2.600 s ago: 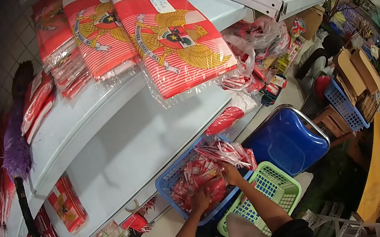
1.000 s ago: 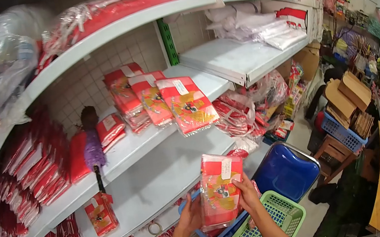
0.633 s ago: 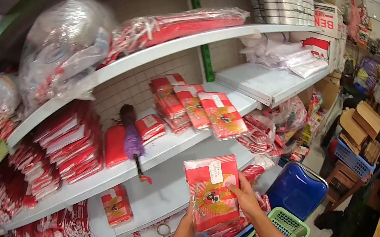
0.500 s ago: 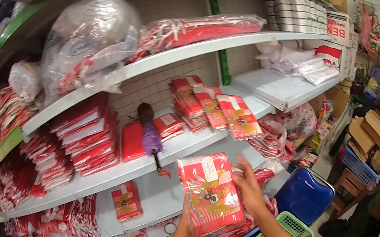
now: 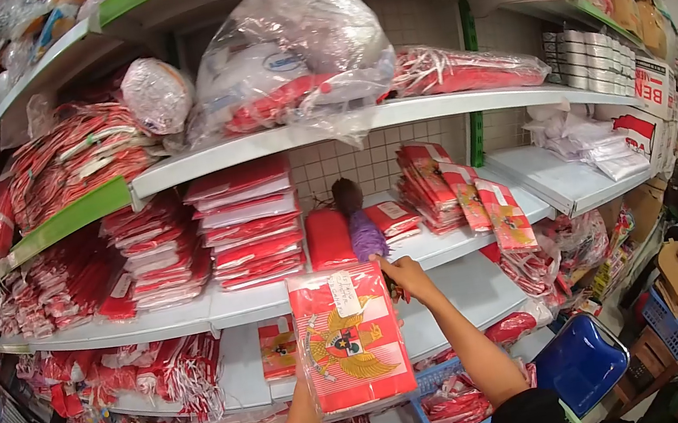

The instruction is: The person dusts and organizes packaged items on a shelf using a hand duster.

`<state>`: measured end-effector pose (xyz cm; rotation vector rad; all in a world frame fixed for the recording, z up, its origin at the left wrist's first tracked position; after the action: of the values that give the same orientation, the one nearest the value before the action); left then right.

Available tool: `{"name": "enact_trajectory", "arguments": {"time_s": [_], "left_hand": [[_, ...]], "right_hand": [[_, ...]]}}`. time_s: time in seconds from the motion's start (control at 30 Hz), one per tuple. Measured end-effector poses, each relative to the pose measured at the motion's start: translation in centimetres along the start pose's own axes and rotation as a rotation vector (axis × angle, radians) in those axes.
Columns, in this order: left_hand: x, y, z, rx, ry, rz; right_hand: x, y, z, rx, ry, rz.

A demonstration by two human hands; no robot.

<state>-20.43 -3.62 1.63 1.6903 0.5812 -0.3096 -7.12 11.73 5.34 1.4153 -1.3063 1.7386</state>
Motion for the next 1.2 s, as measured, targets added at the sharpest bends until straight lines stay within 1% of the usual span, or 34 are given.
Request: {"name": "enact_trajectory", "arguments": {"time_s": [0.03,0.07,0.1,0.13,0.2,0.27,0.3,0.4,0.43,0.53,0.57,0.67,0.7,0.73,0.77,0.8,0.83,0.87,0.9,0.93,0.97,1.0,1.03,1.07,1.1,1.2], "left_hand": [[-0.7,-0.6,0.5,-0.006,0.008,0.006],[-1.4,-1.1,0.9,-0.009,0.014,0.011],[-2.0,-1.6,1.2,-0.011,0.019,0.017],[-2.5,-2.1,1.5,-0.014,0.021,0.021],[-3.1,-2.7,1.9,-0.012,0.022,0.032],[-3.6,-2.9,1.9,0.0,0.013,0.041],[-3.6,-3.2,2.0,0.005,0.007,0.043],[-3.3,-3.7,2.3,0.02,-0.013,0.063],[-3.2,-3.8,2.3,0.03,-0.018,0.073],[-2.3,-3.8,2.8,0.048,-0.041,0.1],[-2.0,-3.6,2.8,0.055,-0.05,0.106],[-0.9,-3.0,2.9,0.061,-0.072,0.115],[-0.5,-2.8,2.9,0.059,-0.081,0.115],[-0.1,-2.6,2.9,0.049,-0.084,0.101],[0.3,-2.4,2.7,0.03,-0.086,0.077],[0.8,-2.9,2.3,-0.018,-0.054,0.012],[1.2,-3.4,2.0,-0.068,-0.025,-0.056],[1.8,-4.3,1.4,-0.117,0.006,-0.125],[2.9,-3.4,1.2,0.074,-0.032,0.181],[4.0,-2.5,1.4,0.251,-0.13,0.467],[4.0,0.3,2.1,0.18,-0.124,0.308],[4.4,1.8,2.5,0.108,-0.12,0.149],[5.2,1.5,2.0,0.118,-0.093,0.116],[6.4,1.0,1.6,0.2,-0.11,0.238],[7.6,0.0,1.4,0.28,-0.128,0.358],[10.5,1.8,1.3,0.257,-0.277,1.059]], "right_hand": [[-1.8,0.9,-1.8,-0.005,-0.047,-0.006],[-1.5,1.5,-2.0,-0.007,-0.096,-0.013],[-1.7,2.0,-1.5,0.083,-0.072,-0.263],[-1.9,2.0,-1.1,0.146,-0.009,-0.296],[-3.0,2.0,-0.8,0.262,-0.013,-0.363],[-3.0,2.7,1.5,0.272,-0.067,-0.458],[-2.9,3.0,3.0,0.275,-0.094,-0.507],[-3.8,4.1,7.1,0.241,0.059,-0.588],[-3.9,4.2,7.9,0.187,0.133,-0.683],[-6.1,3.3,9.3,0.131,0.138,-0.765],[-6.7,3.4,10.2,0.063,0.134,-0.761],[-7.4,3.7,14.2,-0.127,0.045,-0.625],[-8.5,3.6,15.0,-0.218,-0.078,-0.293],[-6.8,4.1,17.4,-0.315,-0.27,0.067],[-9.4,5.3,18.4,-0.196,-0.131,-0.022],[-8.0,6.1,20.9,-0.288,-0.161,0.124],[-8.1,7.1,22.1,-0.246,-0.298,0.249],[-9.2,6.9,22.7,-0.257,-0.246,0.257],[-10.2,6.6,23.2,-0.269,-0.194,0.264],[-10.8,6.1,23.5,-0.28,-0.14,0.271],[-10.8,5.3,23.7,-0.294,-0.125,0.272],[-10.6,4.5,23.9,-0.309,-0.107,0.272],[-10.5,3.7,24.2,-0.326,-0.089,0.272],[-10.5,3.0,24.6,-0.344,-0.069,0.27],[-10.1,2.9,25.3,-0.298,-0.159,0.318],[-9.3,0.5,26.7,-0.249,-0.097,0.431]]}}
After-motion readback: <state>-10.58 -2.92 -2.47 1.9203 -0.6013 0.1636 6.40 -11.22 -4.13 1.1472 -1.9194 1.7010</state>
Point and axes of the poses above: each hand's wrist, its own z-axis away from the middle knuckle, its own y-axis out of the palm, x = y × z, the point moved 6 cm from there along -z, towards the middle knuckle, and after that the axes turned 5 degrees about y, right-handed, at the moved point
